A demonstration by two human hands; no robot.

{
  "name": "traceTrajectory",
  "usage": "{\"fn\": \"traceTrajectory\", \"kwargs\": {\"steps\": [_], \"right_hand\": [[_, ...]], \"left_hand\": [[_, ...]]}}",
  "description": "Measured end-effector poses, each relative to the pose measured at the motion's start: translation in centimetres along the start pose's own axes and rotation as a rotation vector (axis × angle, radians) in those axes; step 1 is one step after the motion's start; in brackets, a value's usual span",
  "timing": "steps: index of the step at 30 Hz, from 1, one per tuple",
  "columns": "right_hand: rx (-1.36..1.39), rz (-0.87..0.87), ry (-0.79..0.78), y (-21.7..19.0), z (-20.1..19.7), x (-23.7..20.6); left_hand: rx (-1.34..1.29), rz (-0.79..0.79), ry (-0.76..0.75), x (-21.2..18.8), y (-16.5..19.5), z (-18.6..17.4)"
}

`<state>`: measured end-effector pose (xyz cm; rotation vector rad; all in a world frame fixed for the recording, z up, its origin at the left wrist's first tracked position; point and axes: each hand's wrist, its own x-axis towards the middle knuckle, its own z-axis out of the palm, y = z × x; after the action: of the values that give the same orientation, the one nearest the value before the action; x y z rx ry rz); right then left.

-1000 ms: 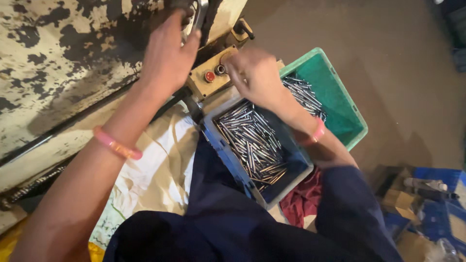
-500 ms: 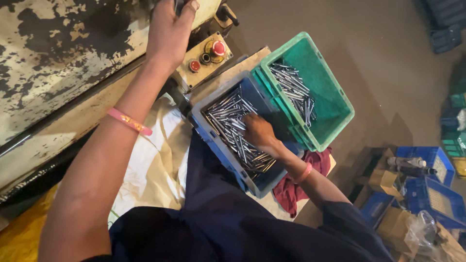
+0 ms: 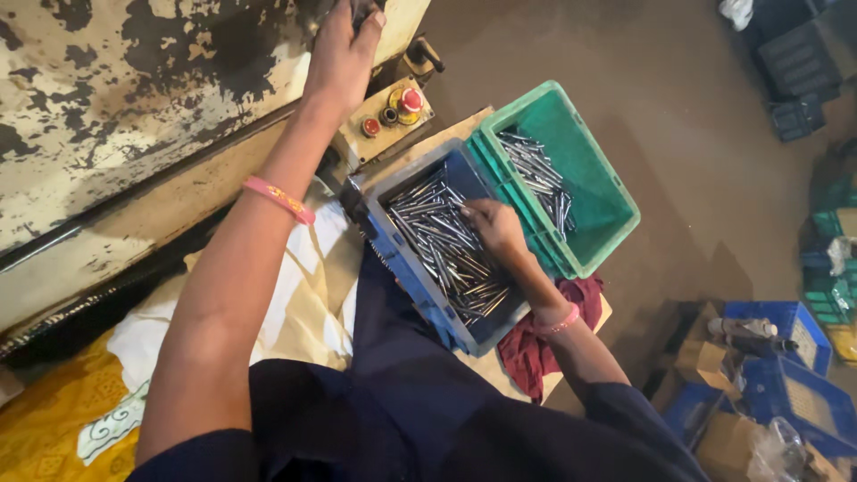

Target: The person repeatedly opens a machine door, inserts a metal rod into the machine, and closes the door. This cycle is performed multiple times in a factory setting.

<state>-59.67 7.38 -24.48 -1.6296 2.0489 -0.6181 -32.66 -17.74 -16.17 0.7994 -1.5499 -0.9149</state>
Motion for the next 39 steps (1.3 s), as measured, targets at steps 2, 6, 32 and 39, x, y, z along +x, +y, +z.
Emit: {"fn": "traceTrajectory", "kwargs": {"steps": [2,6,32,39], "right_hand": [[0.266,0.027,-0.065,-0.5,-0.3,0.4],[0.56,-0.024,-0.211,-2.1,-1.4,0.5],[1.355,-0.211,-0.666,-42.8,17.7,20.9],[1.308,-0.346,-0.475,-56.9,24.2,28.1]], "left_hand": [[0.004,0.001,-0.001,-0.1,-0.1,-0.3],[0.024,0.017,-0.002,-1.2,0.4,-2.3],[0.132,-0.026,0.698,-21.7,3.9,-35.3],[0.201,-0.036,0.718,-23.6,-1.2,-35.9]]}}
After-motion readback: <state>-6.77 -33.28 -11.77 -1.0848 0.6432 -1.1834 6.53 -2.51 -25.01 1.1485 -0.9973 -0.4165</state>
